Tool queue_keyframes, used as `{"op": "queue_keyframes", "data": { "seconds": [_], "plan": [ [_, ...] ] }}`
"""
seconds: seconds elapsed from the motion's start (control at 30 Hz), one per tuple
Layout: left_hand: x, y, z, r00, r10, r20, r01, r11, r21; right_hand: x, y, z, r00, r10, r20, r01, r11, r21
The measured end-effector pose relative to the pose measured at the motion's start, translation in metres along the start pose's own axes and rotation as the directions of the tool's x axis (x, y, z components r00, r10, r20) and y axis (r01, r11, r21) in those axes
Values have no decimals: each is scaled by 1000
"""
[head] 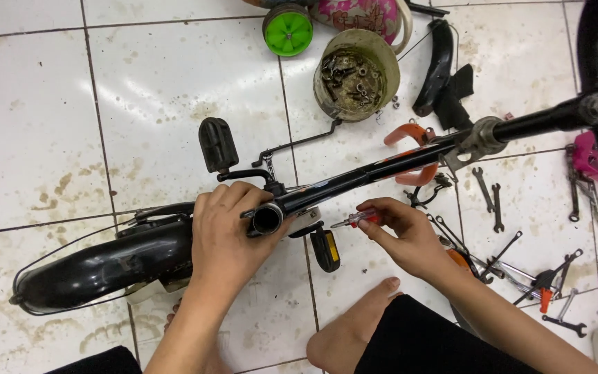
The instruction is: The person sits on the floor and uses a screwdriver to tighten screws on the chain guard of a small bicycle. They then flip the bicycle over and continue to tighten screws on the frame and pedal area.
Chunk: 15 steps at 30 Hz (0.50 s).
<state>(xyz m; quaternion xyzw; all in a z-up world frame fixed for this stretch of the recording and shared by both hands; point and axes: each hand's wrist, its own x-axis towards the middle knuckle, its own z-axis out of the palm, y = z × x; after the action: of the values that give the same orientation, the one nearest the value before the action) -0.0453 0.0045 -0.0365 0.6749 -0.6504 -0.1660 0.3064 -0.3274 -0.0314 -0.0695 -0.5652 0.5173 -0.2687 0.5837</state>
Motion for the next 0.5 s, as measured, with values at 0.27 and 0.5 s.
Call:
{"op": "queue_keyframes", "data": {
  "seconds": [0.27,0.5],
  "plan": [
    [-9,3,-7,998,9,69,-10,1000,15,12,6,4,996,61,-70,-62,998,-12],
    [-10,3,-6,997,60,55,-64,995,76,12,12,15,979,204,-30,-201,976,88]
  ]
}}
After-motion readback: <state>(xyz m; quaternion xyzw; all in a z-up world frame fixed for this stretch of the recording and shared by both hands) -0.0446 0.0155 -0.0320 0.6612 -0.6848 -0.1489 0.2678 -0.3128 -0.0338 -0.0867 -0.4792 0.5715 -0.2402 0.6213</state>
